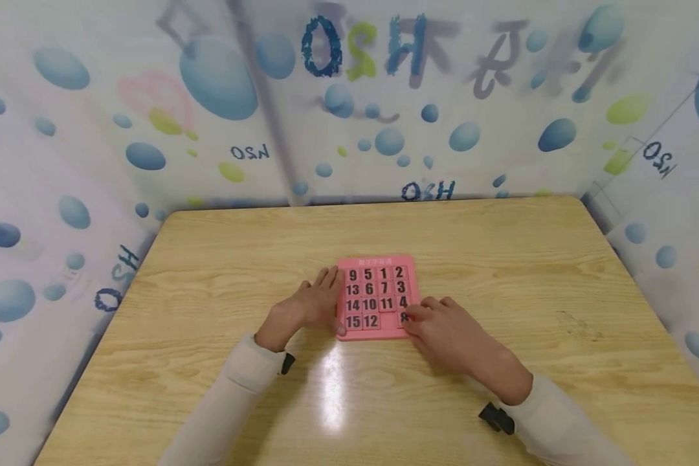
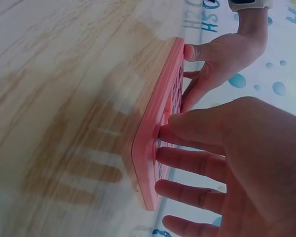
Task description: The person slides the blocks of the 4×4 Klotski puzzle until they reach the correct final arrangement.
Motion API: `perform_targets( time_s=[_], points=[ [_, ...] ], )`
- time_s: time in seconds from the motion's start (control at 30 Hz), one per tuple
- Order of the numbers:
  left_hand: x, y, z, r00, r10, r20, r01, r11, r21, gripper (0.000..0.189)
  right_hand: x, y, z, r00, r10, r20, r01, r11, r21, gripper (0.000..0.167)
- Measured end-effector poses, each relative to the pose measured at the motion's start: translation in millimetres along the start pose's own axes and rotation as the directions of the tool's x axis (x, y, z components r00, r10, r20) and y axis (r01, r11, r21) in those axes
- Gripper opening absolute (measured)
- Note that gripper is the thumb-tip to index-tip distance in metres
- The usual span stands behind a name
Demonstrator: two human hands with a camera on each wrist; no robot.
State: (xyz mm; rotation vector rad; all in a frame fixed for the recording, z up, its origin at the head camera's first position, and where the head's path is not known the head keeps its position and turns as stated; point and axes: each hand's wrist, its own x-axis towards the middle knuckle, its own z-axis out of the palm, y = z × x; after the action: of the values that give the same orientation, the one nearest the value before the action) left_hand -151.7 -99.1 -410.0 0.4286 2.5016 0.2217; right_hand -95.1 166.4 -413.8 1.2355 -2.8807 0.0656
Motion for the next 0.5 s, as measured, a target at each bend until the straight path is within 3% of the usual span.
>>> perform_targets(
  time_s=[0.3, 0.5],
  points=[
    [2.5, 1.0, -1.3, 1.0, 0.008, -0.003, -0.008, 1.0, -0.016, 0.12, 2.3, -1, -2, 1.0, 0.015, 0.013, -0.015, 1.0, -0.001, 0.022],
    [0.0, 0.1, -1.8, 1.0, 0.004, 0.009, -0.004, 1.0, -0.022, 0.122, 17.3, -15, 6, 0.999, -0.045, -0.006, 0.045, 0.998, 0.039, 0.036]
  ],
)
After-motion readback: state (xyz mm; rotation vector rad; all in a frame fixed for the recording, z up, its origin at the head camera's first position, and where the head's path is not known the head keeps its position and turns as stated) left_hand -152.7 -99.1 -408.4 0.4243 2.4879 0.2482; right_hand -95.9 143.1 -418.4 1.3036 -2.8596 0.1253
